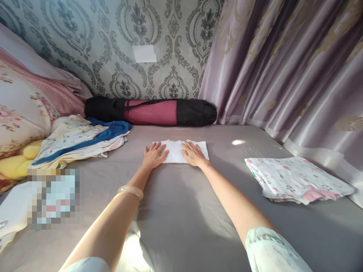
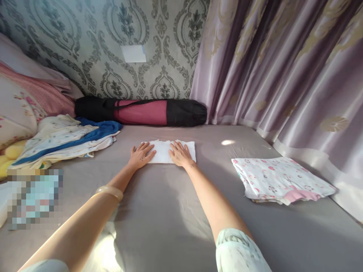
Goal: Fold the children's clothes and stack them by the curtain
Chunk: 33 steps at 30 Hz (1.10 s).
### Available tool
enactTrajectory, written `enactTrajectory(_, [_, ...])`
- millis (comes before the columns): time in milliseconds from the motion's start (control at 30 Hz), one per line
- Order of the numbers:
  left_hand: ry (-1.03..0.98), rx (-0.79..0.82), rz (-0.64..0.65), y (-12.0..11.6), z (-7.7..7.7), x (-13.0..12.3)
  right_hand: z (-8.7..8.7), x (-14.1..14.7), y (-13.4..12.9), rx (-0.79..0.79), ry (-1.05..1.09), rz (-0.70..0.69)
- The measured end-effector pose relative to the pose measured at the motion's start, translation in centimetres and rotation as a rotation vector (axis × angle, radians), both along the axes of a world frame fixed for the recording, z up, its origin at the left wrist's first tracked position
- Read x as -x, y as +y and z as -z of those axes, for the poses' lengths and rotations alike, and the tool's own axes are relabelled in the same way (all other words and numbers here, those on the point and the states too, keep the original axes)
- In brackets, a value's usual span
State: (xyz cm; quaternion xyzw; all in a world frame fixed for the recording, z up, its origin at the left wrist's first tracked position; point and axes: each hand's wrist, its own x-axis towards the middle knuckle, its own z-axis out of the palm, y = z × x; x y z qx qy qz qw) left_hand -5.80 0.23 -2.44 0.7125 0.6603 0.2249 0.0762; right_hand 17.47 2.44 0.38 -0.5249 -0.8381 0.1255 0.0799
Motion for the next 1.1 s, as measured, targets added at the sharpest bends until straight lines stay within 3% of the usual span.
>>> enactTrajectory(133, [0.016,0.021,0.005,0.0,-0.2,-0.2,-0.6,-1.1,0.0,-0.009,0.0,0.067])
enactTrajectory(300, [0.043,0.073,0.0,0.1,-0.4,-0.4,0.2,-2.8,0.1,-0.072,-0.082,0.19])
enactTrajectory(500, [0.087,0.136,0.0,0.1,-0.7,-0.6,0.9,-3.0,0.3,-0.031,-0.085,0.191])
enactTrajectory(667, [0.133,0.113,0.03,0.7,-1.3,-0.2,0.4,-3.3,0.6,-0.015,-0.088,0.177])
enactTrajectory(900, [0.239,0.068,0.088,4.3,-3.1,0.8,-1.7,-4.0,3.0,0.006,-0.112,0.115])
enactTrajectory(1100, [0.408,0.141,0.086,8.1,-3.4,1.7,-2.6,-4.4,5.3,0.049,-0.089,0.144])
